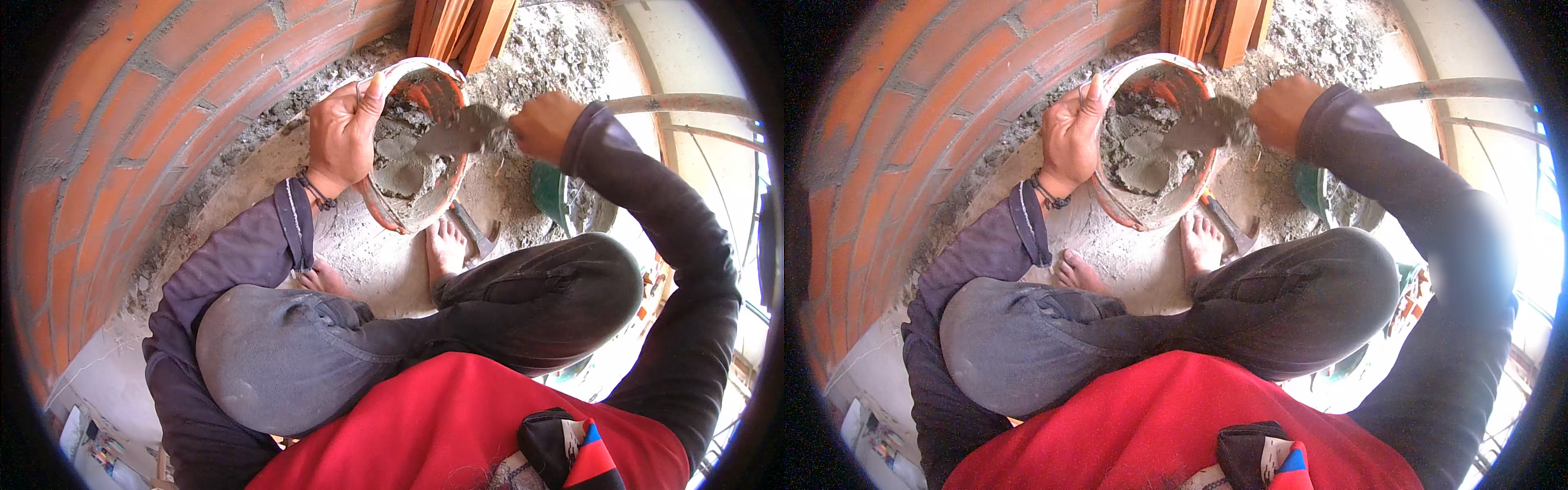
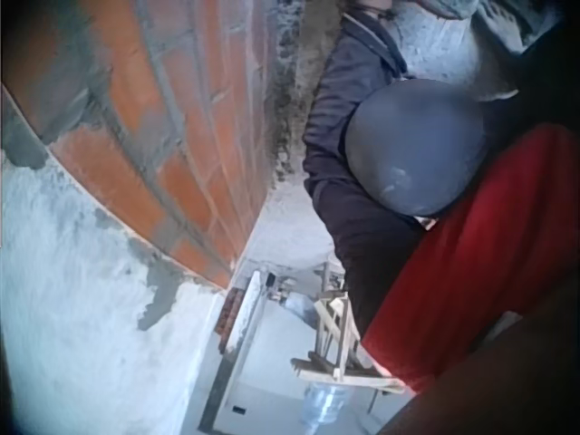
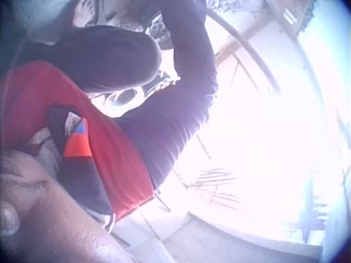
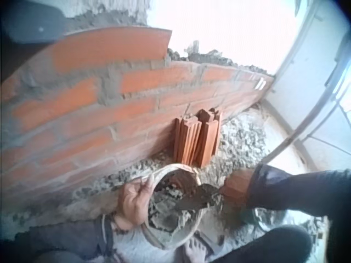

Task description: The person applies mortar from a bucket to a brick wall using a trowel and then places a thin brick tile onto the wall.

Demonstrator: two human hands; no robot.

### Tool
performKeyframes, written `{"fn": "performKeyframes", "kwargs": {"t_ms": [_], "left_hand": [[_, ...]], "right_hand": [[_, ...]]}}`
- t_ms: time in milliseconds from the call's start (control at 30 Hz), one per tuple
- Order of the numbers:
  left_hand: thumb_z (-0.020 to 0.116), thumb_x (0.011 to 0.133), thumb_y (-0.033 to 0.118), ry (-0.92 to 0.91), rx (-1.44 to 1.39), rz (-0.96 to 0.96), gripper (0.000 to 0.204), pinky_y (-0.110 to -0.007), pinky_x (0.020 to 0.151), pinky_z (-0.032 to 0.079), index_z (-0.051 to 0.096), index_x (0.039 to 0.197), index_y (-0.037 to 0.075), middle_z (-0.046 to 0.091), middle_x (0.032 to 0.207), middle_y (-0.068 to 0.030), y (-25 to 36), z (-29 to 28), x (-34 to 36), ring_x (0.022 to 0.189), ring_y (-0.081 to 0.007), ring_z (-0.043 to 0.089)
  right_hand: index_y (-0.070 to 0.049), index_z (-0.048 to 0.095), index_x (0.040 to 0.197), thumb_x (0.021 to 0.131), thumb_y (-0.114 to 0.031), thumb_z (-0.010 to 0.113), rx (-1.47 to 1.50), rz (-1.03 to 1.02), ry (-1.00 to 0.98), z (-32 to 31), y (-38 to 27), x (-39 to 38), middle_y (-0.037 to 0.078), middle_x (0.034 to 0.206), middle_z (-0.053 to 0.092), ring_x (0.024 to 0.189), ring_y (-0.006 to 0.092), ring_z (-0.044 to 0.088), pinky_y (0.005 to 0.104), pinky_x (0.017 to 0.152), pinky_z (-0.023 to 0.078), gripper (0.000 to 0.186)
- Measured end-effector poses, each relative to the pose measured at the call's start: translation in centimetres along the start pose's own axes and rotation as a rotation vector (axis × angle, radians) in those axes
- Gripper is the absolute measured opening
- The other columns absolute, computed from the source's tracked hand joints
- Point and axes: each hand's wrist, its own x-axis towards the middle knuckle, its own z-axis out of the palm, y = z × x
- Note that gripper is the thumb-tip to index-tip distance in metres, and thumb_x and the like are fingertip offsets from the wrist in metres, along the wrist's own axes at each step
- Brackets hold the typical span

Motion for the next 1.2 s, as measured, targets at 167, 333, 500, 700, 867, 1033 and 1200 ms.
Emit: {"fn": "performKeyframes", "kwargs": {"t_ms": [167,333,500,700,867,1033,1200], "left_hand": [[0.050,0.105,0.038,0.097,-0.066,0.051,0.053,-0.034,0.054,0.037,0.060,0.074,-0.003,0.048,0.060,-0.0058,-1.5,0.3,0.1,0.055,-0.0127,0.043],[0.049,0.106,0.039,0.129,-0.014,0.083,0.049,-0.030,0.056,0.038,0.069,0.087,-0.003,0.050,0.062,-0.0003,-1.1,-0.3,-0.3,0.059,-0.0097,0.043],[0.050,0.105,0.037,0.127,0.010,0.027,0.045,-0.027,0.057,0.038,0.072,0.096,-0.002,0.051,0.063,0.0021,-0.5,-1.6,-0.8,0.061,-0.0070,0.043],[0.047,0.106,0.038,0.070,-0.024,0.033,0.048,-0.025,0.053,0.030,0.068,0.101,-0.004,0.047,0.067,0.0049,-1.1,-0.7,-0.6,0.062,-0.0049,0.039],[0.050,0.105,0.035,0.099,0.020,0.052,0.043,-0.029,0.059,0.042,0.070,0.112,-0.002,0.059,0.069,-0.0027,-0.2,-0.6,-0.7,0.064,-0.0084,0.047],[0.049,0.106,0.035,0.013,-0.021,0.080,0.046,-0.024,0.065,0.041,0.068,0.112,-0.006,0.062,0.086,0.0001,-0.1,0.5,-0.5,0.075,-0.0073,0.048],[0.051,0.105,0.033,0.119,-0.044,0.113,0.043,-0.031,0.058,0.041,0.070,0.095,-0.005,0.057,0.066,-0.0084,-1.6,0.7,-0.5,0.059,-0.0149,0.050]], "right_hand": [[-0.005,0.070,0.081,0.084,-0.024,0.059,0.227,-0.192,0.029,4.1,-4.1,2.5,0.017,0.071,0.066,0.070,0.0371,0.068,0.0465,0.070,0.056,0.022],[-0.004,0.071,0.086,0.085,-0.026,0.059,0.749,-0.200,0.152,6.9,-7.1,2.7,0.019,0.073,0.066,0.074,0.0378,0.068,0.0465,0.072,0.055,0.024],[-0.004,0.064,0.107,0.085,-0.022,0.067,0.562,-0.186,0.489,5.9,-3.9,0.5,0.016,0.079,0.064,0.072,0.0359,0.064,0.0475,0.068,0.051,0.029],[-0.002,0.063,0.103,0.088,-0.014,0.066,0.556,-0.167,0.603,7.8,-2.5,-0.3,0.018,0.078,0.062,0.070,0.0371,0.063,0.0485,0.065,0.050,0.020],[-0.001,0.066,0.094,0.099,-0.030,0.054,0.686,-0.159,0.121,1.8,-2.7,0.0,0.021,0.072,0.062,0.071,0.0395,0.064,0.0491,0.069,0.051,0.032],[-0.003,0.070,0.089,0.102,-0.036,0.047,0.389,0.003,-0.081,2.0,-2.9,1.6,0.021,0.077,0.067,0.076,0.0387,0.067,0.0498,0.076,0.053,0.042],[-0.006,0.071,0.090,0.098,-0.037,0.049,0.282,0.055,0.139,-1.1,0.0,0.6,0.019,0.077,0.068,0.074,0.0362,0.069,0.0485,0.076,0.055,0.039]]}}
